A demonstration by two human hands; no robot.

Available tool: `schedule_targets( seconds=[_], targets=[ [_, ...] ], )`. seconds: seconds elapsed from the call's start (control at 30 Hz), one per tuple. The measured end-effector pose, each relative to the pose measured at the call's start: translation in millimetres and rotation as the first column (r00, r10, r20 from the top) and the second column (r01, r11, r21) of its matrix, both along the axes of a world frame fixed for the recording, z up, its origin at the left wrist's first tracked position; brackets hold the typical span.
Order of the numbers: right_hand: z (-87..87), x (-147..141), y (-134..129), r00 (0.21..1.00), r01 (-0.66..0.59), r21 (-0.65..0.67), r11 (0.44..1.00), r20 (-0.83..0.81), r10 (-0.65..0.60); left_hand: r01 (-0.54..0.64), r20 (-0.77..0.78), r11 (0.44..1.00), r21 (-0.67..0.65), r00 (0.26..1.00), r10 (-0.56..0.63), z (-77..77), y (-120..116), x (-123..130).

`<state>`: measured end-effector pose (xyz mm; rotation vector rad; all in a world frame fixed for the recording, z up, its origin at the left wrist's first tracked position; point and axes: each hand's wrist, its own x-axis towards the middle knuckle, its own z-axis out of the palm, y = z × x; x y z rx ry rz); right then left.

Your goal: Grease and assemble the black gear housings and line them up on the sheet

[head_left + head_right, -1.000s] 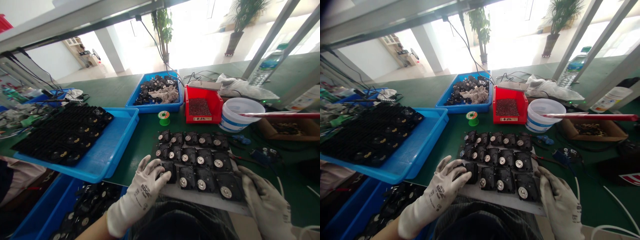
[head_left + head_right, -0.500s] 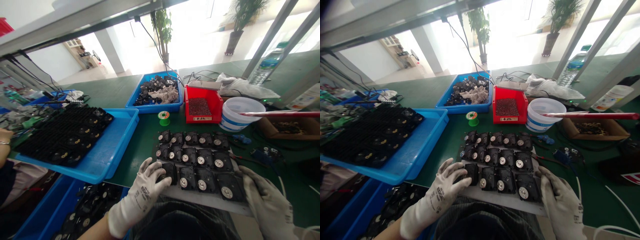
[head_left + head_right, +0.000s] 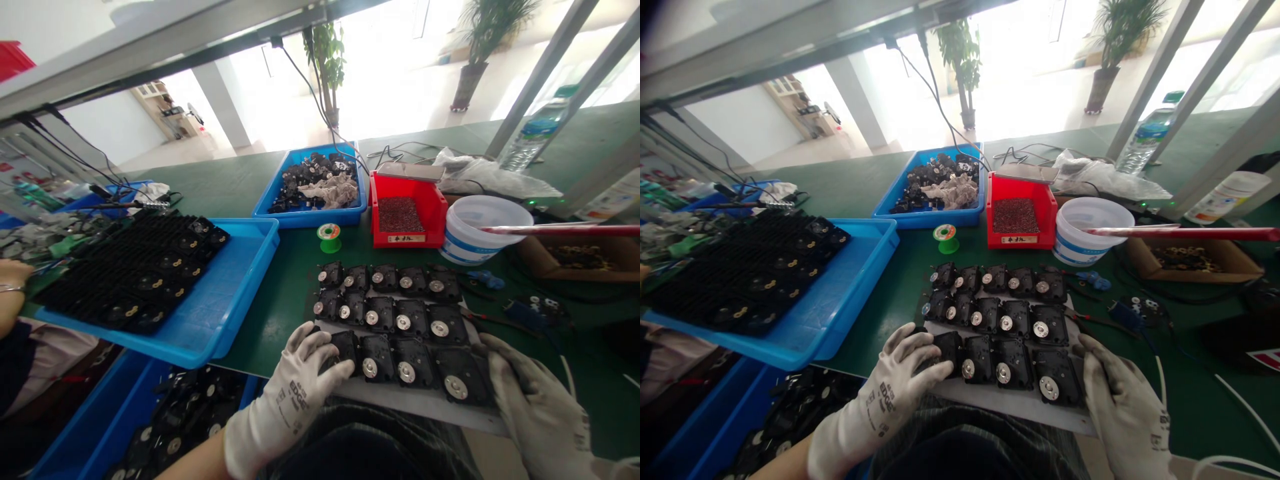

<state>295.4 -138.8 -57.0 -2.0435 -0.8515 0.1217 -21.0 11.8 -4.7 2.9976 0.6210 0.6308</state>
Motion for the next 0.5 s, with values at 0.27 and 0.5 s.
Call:
schedule_targets(
  seconds=[0.27,0.5],
  targets=[
    [-3.3,4,0,1.000,-0.024,-0.025,0.999,0.002,0.024,-0.015,-0.095,0.995,0.098,0.995,0.024,-5.3,3,7],
    [-14.7,13,-3,0.999,-0.048,-0.021,0.999,0.001,0.048,-0.048,0.181,0.996,0.075,0.983,0.034,40.3,6,5]
  ],
)
